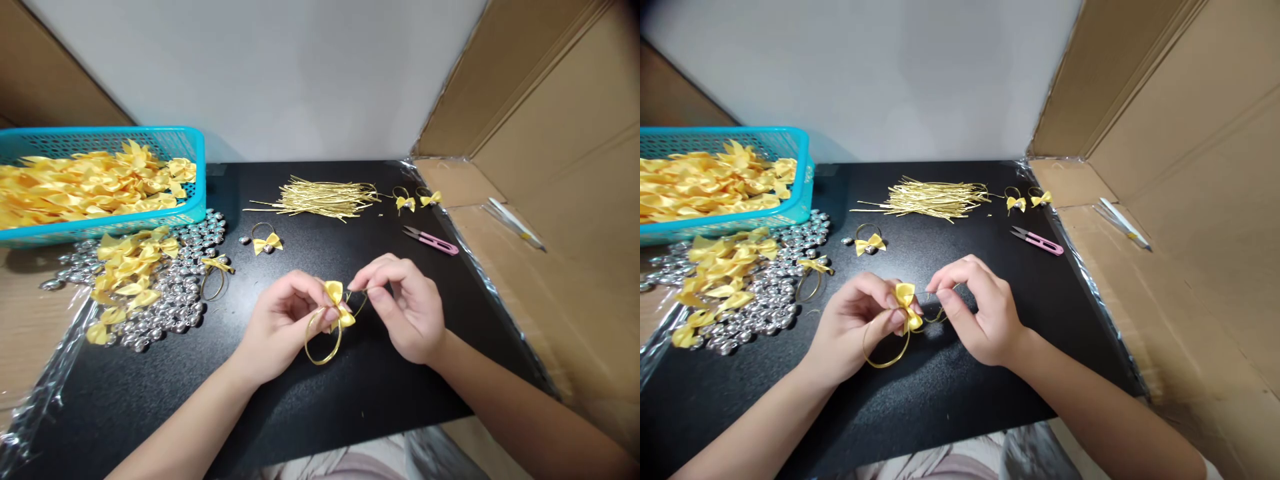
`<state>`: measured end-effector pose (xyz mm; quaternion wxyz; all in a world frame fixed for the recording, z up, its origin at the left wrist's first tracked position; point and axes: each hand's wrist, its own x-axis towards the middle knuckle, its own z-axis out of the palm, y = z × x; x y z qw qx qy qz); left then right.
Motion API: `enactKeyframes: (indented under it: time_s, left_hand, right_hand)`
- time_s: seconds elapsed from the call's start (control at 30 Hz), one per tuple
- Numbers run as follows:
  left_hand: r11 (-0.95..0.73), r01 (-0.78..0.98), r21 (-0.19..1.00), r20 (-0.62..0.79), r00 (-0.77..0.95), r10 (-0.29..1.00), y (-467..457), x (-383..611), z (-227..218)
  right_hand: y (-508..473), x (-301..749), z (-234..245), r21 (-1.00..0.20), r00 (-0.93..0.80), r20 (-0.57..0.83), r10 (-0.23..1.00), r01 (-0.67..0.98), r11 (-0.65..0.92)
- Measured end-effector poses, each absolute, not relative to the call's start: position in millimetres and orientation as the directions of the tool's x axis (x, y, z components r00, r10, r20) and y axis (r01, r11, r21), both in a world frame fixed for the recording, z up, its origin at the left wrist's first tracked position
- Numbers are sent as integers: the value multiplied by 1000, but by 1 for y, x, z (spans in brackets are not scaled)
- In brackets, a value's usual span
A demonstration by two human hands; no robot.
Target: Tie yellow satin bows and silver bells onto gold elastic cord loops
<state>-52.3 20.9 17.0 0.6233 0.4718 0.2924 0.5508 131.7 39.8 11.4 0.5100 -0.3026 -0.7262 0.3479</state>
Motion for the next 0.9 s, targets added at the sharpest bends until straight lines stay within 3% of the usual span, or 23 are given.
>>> enactKeyframes:
  time_s: [0.27,0.6,0.9]
  left_hand:
    - [-45,-434,900,163,238,957,20,-53,13]
    - [28,-386,922,88,279,956,21,-54,12]
    - [100,-416,904,28,291,956,22,-54,12]
  right_hand:
    - [45,134,17,-771,-369,521,770,184,610]
    - [50,135,28,-630,-474,561,678,287,722]
    - [52,136,26,-719,-441,485,755,291,631]
